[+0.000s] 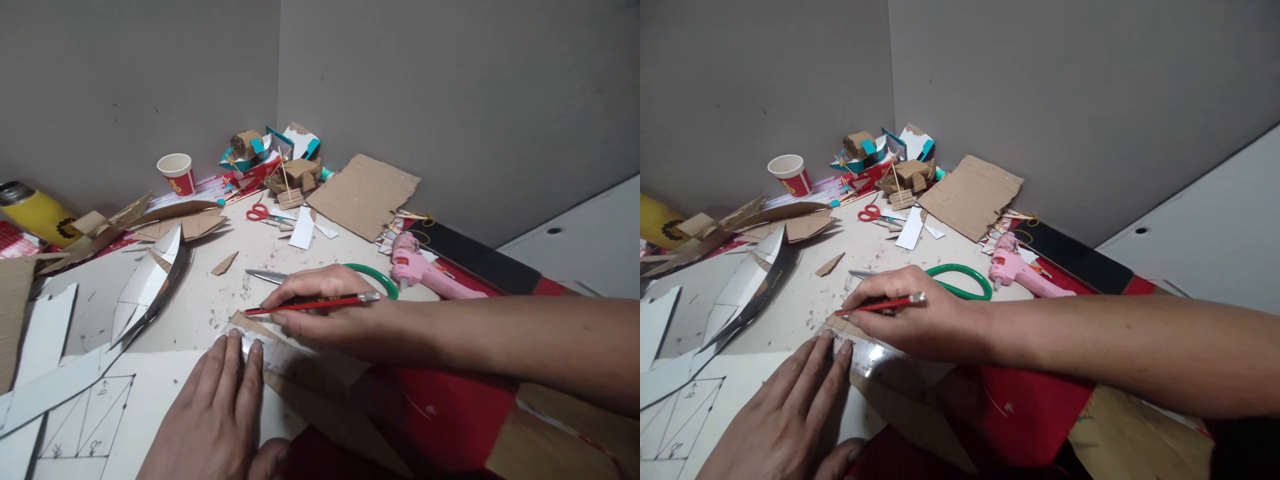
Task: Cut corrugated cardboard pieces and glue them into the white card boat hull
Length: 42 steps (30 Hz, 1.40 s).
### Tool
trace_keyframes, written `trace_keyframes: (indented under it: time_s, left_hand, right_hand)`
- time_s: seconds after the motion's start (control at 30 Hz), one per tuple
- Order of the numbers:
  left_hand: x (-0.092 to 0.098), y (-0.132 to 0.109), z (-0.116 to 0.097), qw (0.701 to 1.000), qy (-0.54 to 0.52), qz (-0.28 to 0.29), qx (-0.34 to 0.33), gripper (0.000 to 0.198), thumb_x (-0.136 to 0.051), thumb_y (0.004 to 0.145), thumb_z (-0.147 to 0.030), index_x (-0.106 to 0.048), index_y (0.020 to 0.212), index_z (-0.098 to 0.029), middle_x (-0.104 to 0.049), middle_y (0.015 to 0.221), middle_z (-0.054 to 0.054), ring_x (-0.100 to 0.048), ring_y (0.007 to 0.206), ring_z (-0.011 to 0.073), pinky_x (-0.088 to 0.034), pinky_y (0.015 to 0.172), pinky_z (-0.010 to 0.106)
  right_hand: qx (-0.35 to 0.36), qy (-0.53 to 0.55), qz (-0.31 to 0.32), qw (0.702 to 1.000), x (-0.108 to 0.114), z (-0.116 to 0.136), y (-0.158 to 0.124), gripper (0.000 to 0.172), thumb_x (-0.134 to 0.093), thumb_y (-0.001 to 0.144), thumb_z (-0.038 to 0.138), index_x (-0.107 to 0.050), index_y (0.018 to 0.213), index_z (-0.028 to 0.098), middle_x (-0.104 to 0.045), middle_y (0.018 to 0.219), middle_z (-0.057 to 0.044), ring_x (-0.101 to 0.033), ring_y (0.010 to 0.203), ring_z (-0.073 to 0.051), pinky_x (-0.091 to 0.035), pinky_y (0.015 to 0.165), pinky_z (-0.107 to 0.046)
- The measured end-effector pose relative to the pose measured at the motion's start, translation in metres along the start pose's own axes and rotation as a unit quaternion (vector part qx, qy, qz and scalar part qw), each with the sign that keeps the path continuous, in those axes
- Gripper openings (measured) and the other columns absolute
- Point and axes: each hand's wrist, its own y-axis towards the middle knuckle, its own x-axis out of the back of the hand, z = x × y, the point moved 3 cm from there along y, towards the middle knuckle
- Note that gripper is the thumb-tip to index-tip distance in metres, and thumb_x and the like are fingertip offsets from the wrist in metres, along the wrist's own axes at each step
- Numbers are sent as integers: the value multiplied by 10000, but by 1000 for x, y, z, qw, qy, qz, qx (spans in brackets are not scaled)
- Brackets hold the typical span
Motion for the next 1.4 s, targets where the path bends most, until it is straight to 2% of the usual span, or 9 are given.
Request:
trace_keyframes:
  time_s: [0.17, 0.43, 0.7, 1.13, 1.4]
  left_hand:
    - [0, -3, 2, 1000, -4, -6, 3, 772, -467, 797, -649, -552, 1243, -25, -620, 1207, 287, -599, 1096, 376, -494, 828, 415]
    - [-4, -6, 1, 1000, -16, 6, 4, 750, -457, 811, -635, -525, 1286, -58, -622, 1241, 233, -574, 1142, 355, -492, 859, 412]
    - [-3, -2, 0, 1000, 7, 4, -5, 794, -455, 784, -675, -541, 1247, -36, -627, 1206, 277, -626, 1068, 370, -523, 805, 423]
    - [-1, 4, 2, 1000, 9, 2, -16, 795, -461, 772, -677, -548, 1205, -16, -625, 1163, 330, -651, 1013, 399, -534, 757, 433]
    - [-1, 4, 2, 1000, 14, 1, -22, 821, -471, 759, -687, -551, 1207, -4, -623, 1161, 334, -664, 993, 400, -563, 714, 430]
  right_hand:
    - [-5, -17, -50, 999, 3, -4, 0, 126, -579, 809, 147, -702, 830, 131, -713, 744, -5, -639, 686, -105, -474, 631, -172]
    - [-12, -28, -67, 997, 5, -3, 1, 117, -568, 810, 176, -671, 769, 142, -658, 690, 8, -561, 611, -90, -420, 553, -175]
    - [16, 17, -49, 999, -4, -6, 5, 127, -550, 816, 145, -620, 711, 133, -600, 637, 20, -520, 583, -80, -409, 543, -172]
    - [9, 19, -18, 1000, -16, -8, 19, 127, -544, 820, 113, -597, 706, 127, -580, 637, 21, -512, 591, -83, -409, 570, -187]
    - [23, 15, -40, 999, -9, -10, 20, 133, -551, 834, 145, -612, 718, 126, -583, 659, 10, -523, 630, -95, -419, 598, -195]
